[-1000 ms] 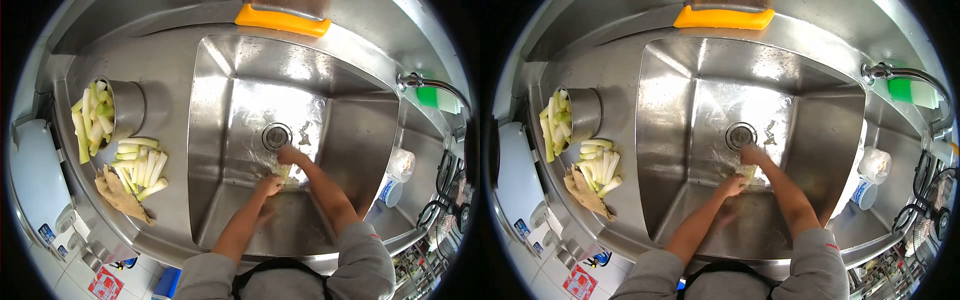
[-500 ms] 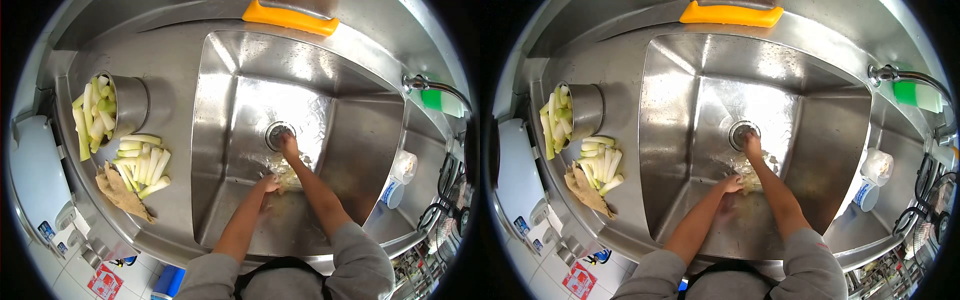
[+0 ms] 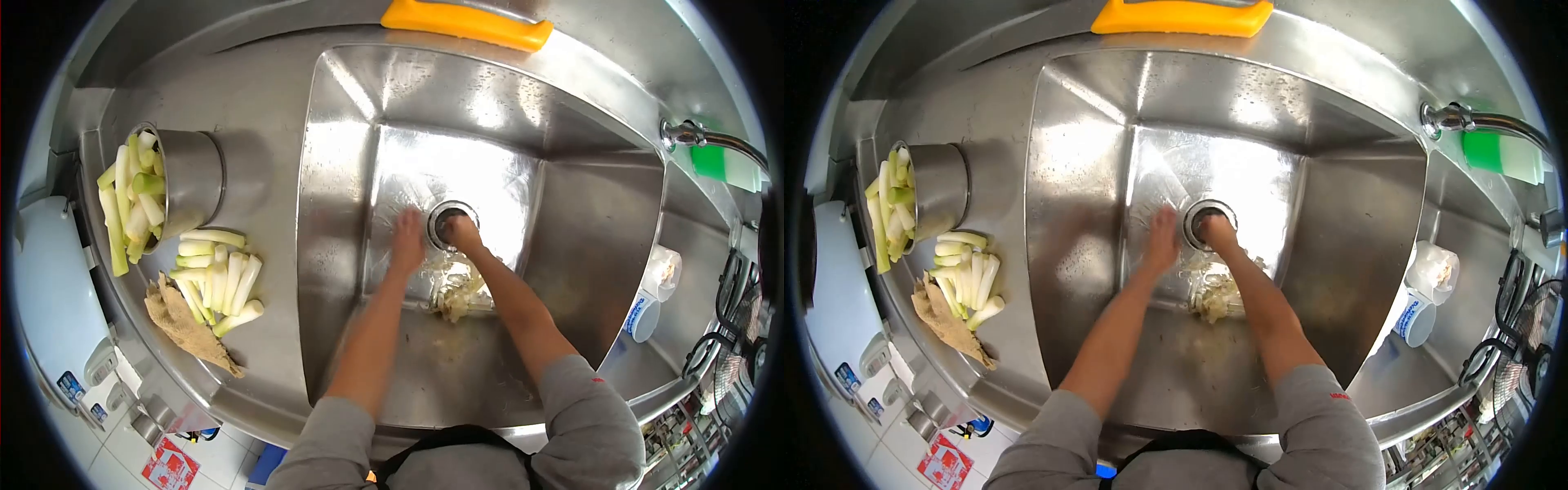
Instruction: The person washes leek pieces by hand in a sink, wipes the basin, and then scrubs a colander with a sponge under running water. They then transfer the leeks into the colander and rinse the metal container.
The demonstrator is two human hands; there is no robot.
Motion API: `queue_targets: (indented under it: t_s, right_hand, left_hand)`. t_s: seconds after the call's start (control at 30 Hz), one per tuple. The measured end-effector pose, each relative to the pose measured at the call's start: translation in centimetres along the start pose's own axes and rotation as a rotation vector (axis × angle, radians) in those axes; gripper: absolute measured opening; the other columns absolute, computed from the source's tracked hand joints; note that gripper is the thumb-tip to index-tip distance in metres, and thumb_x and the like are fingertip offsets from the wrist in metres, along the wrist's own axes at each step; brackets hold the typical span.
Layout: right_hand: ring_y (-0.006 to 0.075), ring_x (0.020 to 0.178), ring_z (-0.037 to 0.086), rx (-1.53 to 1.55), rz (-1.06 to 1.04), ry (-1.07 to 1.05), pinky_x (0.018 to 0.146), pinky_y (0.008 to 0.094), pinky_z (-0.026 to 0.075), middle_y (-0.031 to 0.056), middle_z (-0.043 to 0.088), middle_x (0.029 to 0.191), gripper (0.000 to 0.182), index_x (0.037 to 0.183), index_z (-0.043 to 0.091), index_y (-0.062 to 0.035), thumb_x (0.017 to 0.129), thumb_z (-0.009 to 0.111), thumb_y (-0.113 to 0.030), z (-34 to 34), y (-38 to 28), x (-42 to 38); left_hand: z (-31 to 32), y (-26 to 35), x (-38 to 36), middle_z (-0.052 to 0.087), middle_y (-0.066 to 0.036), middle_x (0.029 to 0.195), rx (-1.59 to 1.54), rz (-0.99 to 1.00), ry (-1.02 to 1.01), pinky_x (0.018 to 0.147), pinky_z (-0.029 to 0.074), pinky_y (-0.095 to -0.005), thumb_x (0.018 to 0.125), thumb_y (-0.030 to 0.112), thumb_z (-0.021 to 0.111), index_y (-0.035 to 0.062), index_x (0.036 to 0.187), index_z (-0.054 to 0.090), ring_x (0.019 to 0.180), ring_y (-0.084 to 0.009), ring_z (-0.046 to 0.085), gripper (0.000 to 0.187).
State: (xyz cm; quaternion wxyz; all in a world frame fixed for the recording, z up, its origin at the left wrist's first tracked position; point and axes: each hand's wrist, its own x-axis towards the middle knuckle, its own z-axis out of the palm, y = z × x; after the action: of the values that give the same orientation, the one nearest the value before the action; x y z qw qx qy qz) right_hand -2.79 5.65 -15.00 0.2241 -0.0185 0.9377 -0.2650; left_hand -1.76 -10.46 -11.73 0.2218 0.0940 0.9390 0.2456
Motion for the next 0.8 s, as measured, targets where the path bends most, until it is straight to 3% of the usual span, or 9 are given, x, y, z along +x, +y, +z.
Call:
queue_targets:
  t_s: [0.07, 0.2, 0.27, 0.33, 0.43, 0.53, 0.6, 0.67, 0.8]
  right_hand:
    - [0.0294, 0.059, 0.056, 0.252, -0.084, -0.122, 0.055, 0.0368, 0.045, 0.0151, 0.057, 0.064, 0.011, 0.068, 0.061, -0.0062, 0.061, 0.056, -0.014, -1.9, -1.1, -2.8]
    - [0.0249, 0.066, 0.058, -0.007, -0.206, -0.725, 0.063, 0.0344, 0.045, 0.0093, 0.06, 0.067, 0.016, 0.074, 0.062, -0.0088, 0.062, 0.06, -0.019, -4.7, 0.0, -5.2]
    - [0.0259, 0.069, 0.058, 0.136, 0.009, -0.34, 0.063, 0.0359, 0.045, 0.0111, 0.06, 0.069, 0.018, 0.077, 0.062, -0.0086, 0.063, 0.06, -0.02, -6.3, -0.2, -2.1]
    - [0.026, 0.072, 0.058, -0.035, -0.037, -0.083, 0.065, 0.0368, 0.045, 0.0125, 0.06, 0.075, 0.018, 0.078, 0.06, -0.0074, 0.063, 0.059, -0.019, -7.0, -0.4, 2.1]
    - [0.0321, 0.067, 0.057, -0.139, -0.051, -0.18, 0.063, 0.038, 0.047, 0.017, 0.058, 0.068, 0.013, 0.067, 0.057, -0.0005, 0.068, 0.051, -0.012, -3.7, -1.4, 2.4]
    - [0.0297, 0.081, 0.055, -0.316, 0.043, 0.024, 0.068, 0.0368, 0.047, 0.0183, 0.052, 0.09, 0.012, 0.075, 0.058, -0.0009, 0.07, 0.049, -0.008, 1.2, -2.0, -0.3]
    - [0.0272, 0.091, 0.052, -0.367, 0.043, 0.012, 0.07, 0.0352, 0.047, 0.016, 0.049, 0.097, 0.013, 0.079, 0.058, -0.002, 0.072, 0.049, -0.009, 1.6, -1.7, -0.9]
    - [0.027, 0.092, 0.051, -0.249, 0.051, -0.174, 0.071, 0.0351, 0.047, 0.0141, 0.05, 0.094, 0.014, 0.08, 0.058, -0.0029, 0.072, 0.049, -0.008, 0.4, -0.8, -0.4]
    - [0.0247, 0.088, 0.054, -0.427, -0.033, -0.004, 0.068, 0.0337, 0.048, 0.0129, 0.051, 0.092, 0.012, 0.078, 0.059, -0.0036, 0.072, 0.049, -0.008, 1.6, -1.3, -0.3]
  left_hand:
    - [3.2, 1.6, -3.4, 0.017, -0.016, 0.131, -0.143, 0.075, -0.21, 0.097, 0.022, -0.0423, 0.07, 0.012, 0.055, 0.0038, 0.125, 0.026, 0.117, -0.0374, 0.02, 0.062]
    - [5.3, 4.9, -8.3, 0.033, -0.02, 0.121, -0.203, 0.225, -0.558, 0.091, 0.03, -0.0396, 0.073, 0.021, 0.051, 0.0046, 0.115, 0.039, 0.109, -0.032, 0.037, 0.047]
    - [4.3, 5.3, -7.0, 0.05, -0.019, 0.104, -0.282, 0.185, -0.789, 0.08, 0.038, -0.0394, 0.073, 0.023, 0.049, 0.0054, 0.095, 0.053, 0.091, -0.0316, 0.05, 0.029]
    - [1.3, 5.2, -4.6, 0.056, -0.016, 0.085, -0.132, 0.082, -0.637, 0.068, 0.043, -0.0406, 0.072, 0.02, 0.049, 0.0068, 0.084, 0.057, 0.074, -0.0324, 0.054, 0.019]
    - [-0.6, 3.3, -2.3, 0.057, -0.017, 0.087, -0.115, -0.135, -0.123, 0.065, 0.044, -0.0396, 0.072, 0.02, 0.05, 0.0043, 0.077, 0.057, 0.073, -0.0309, 0.056, 0.018]
    - [-3.0, 1.8, -1.3, 0.046, -0.018, 0.108, -0.036, -0.239, -0.004, 0.076, 0.041, -0.0393, 0.072, 0.017, 0.051, 0.0046, 0.093, 0.053, 0.095, -0.0323, 0.048, 0.025]
    - [-3.8, 1.0, -1.8, 0.028, -0.018, 0.125, 0.183, -0.155, 0.21, 0.088, 0.033, -0.0415, 0.072, 0.016, 0.055, 0.0079, 0.113, 0.042, 0.113, -0.0359, 0.031, 0.043]
    - [-1.8, -0.3, -3.0, 0.023, -0.018, 0.128, 0.158, -0.161, 0.146, 0.091, 0.03, -0.0428, 0.071, 0.016, 0.056, 0.0091, 0.117, 0.038, 0.116, -0.0364, 0.026, 0.05]
    - [0.1, 1.0, -5.6, 0.01, -0.018, 0.134, 0.175, -0.044, -0.167, 0.095, 0.024, -0.0448, 0.07, 0.019, 0.057, 0.0113, 0.126, 0.026, 0.12, -0.0378, 0.019, 0.064]
